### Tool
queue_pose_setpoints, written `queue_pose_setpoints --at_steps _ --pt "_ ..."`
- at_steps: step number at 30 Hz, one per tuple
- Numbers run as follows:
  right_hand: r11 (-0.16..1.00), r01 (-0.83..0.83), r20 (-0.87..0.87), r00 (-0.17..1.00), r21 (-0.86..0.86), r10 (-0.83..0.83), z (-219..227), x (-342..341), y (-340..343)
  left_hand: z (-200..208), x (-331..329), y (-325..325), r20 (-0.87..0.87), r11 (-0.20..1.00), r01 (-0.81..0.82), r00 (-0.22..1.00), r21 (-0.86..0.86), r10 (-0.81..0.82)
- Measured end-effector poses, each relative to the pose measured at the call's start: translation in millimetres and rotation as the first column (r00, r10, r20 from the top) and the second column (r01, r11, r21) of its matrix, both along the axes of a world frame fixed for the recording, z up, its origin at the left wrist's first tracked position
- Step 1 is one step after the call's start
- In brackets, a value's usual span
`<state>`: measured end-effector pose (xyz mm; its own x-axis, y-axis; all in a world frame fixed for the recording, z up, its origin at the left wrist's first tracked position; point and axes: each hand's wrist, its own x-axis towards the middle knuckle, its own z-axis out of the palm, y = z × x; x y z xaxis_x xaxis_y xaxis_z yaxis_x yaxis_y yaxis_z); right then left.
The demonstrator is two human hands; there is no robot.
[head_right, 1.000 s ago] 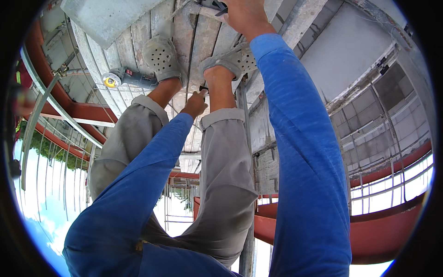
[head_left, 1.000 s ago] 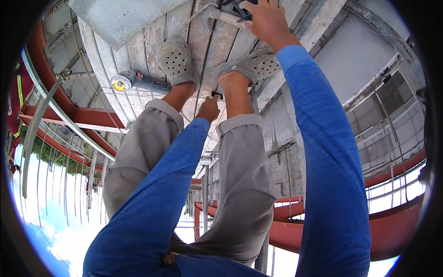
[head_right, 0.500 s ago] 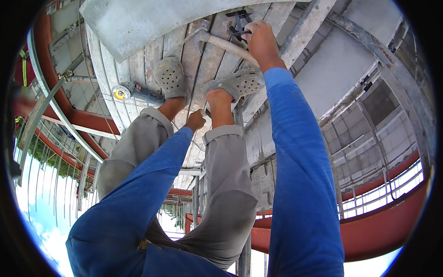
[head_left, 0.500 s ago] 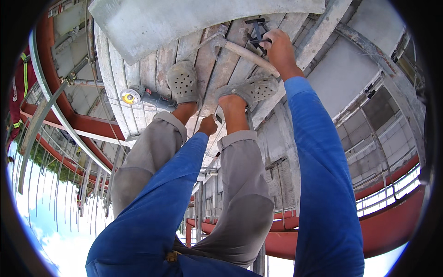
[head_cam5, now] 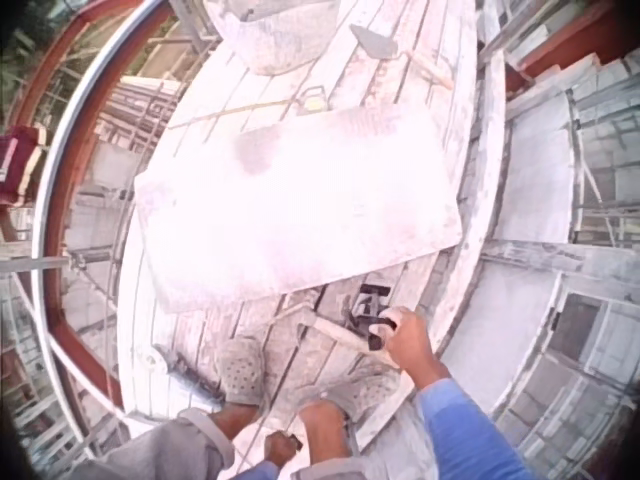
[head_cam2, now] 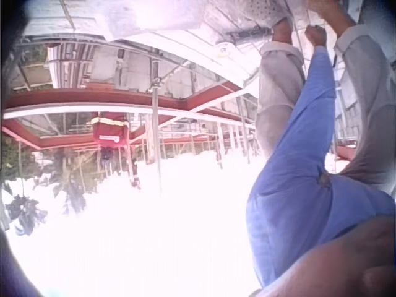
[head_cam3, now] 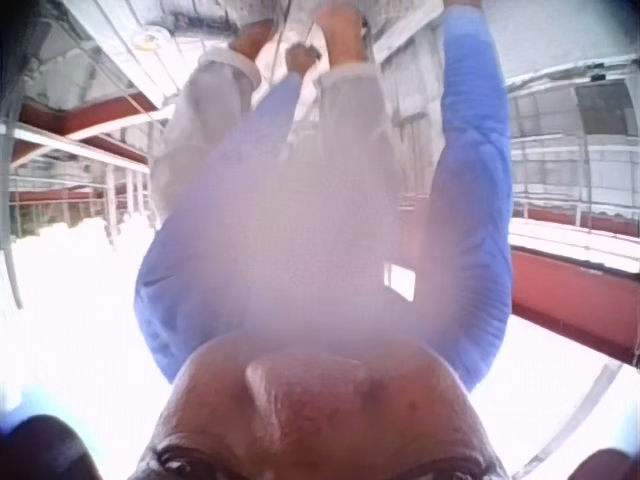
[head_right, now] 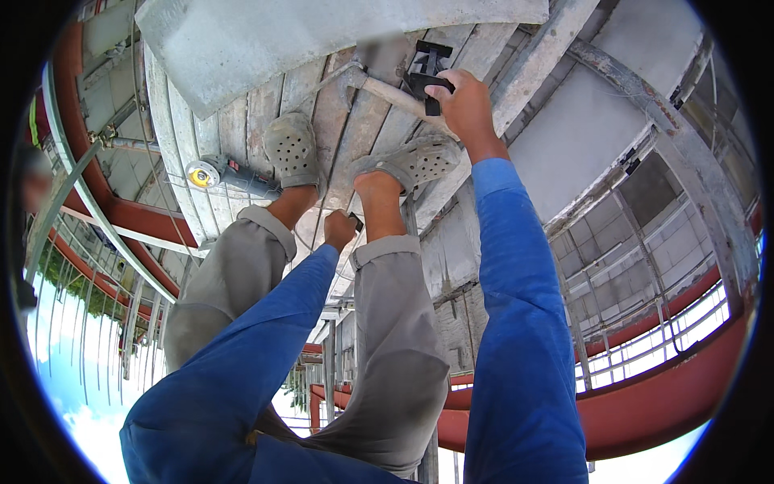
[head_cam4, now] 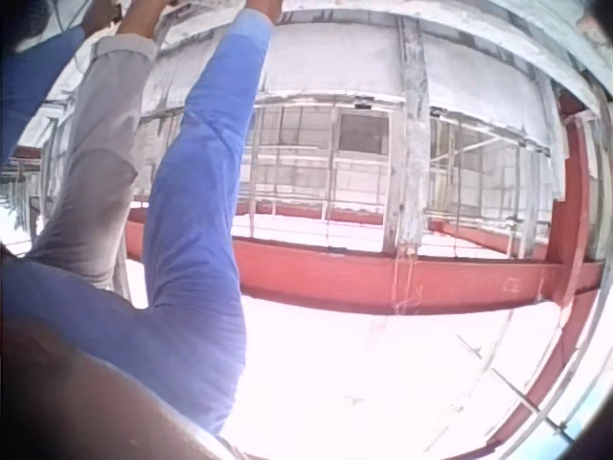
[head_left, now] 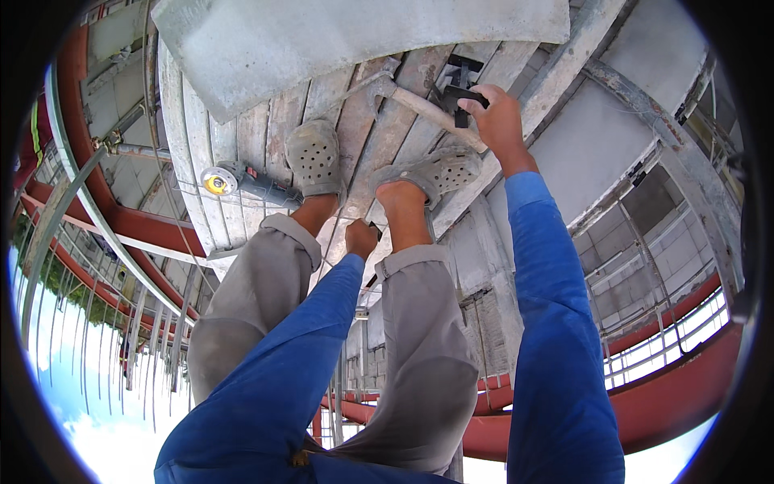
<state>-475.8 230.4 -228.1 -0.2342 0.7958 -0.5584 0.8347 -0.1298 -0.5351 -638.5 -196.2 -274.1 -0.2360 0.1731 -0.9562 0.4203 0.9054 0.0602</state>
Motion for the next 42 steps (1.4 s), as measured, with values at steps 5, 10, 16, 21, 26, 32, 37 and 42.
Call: queue_pose_setpoints --at_steps 5,10,16,21,26,32,37,42 --pt "0.979 0.188 -0.062 0.979 -0.071 -0.193 27.8 5.0 9.0 46.9 -47.2 68.4 -0.006 0.962 0.116 0.993 0.247 -0.118" --pt "0.901 0.373 -0.206 0.885 -0.222 -0.417 27.6 11.2 5.4 109.4 -88.8 227.8 0.259 0.898 -0.237 0.955 0.370 0.145" --pt "0.853 0.408 -0.297 0.813 -0.325 -0.502 89.2 -47.8 29.3 180.7 -169.9 427.0 0.307 0.730 -0.332 0.936 0.598 0.174" --pt "0.774 0.428 -0.338 0.722 -0.466 -0.603 134.2 -70.3 43.4 261.4 -227.1 590.7 0.342 0.575 -0.384 0.921 0.722 0.185" --pt "0.865 0.378 -0.336 0.809 -0.330 -0.482 128.2 -46.8 17.9 341.3 -254.8 708.6 0.404 0.449 -0.452 0.892 0.771 0.204" --pt "0.770 0.400 -0.329 0.734 -0.496 -0.594 172.5 -52.5 19.9 342.7 -266.8 692.6 0.361 0.497 -0.474 0.879 0.727 0.311" --pt "0.725 0.361 -0.475 0.572 -0.587 -0.669 233.2 -134.2 124.2 264.5 -242.5 471.0 0.423 0.685 -0.645 0.755 0.340 0.501" --pt "0.807 0.340 -0.706 0.394 -0.482 -0.588 300.1 -243.4 308.7 259.3 -198.7 262.0 0.330 0.685 -0.728 0.657 0.041 0.678"
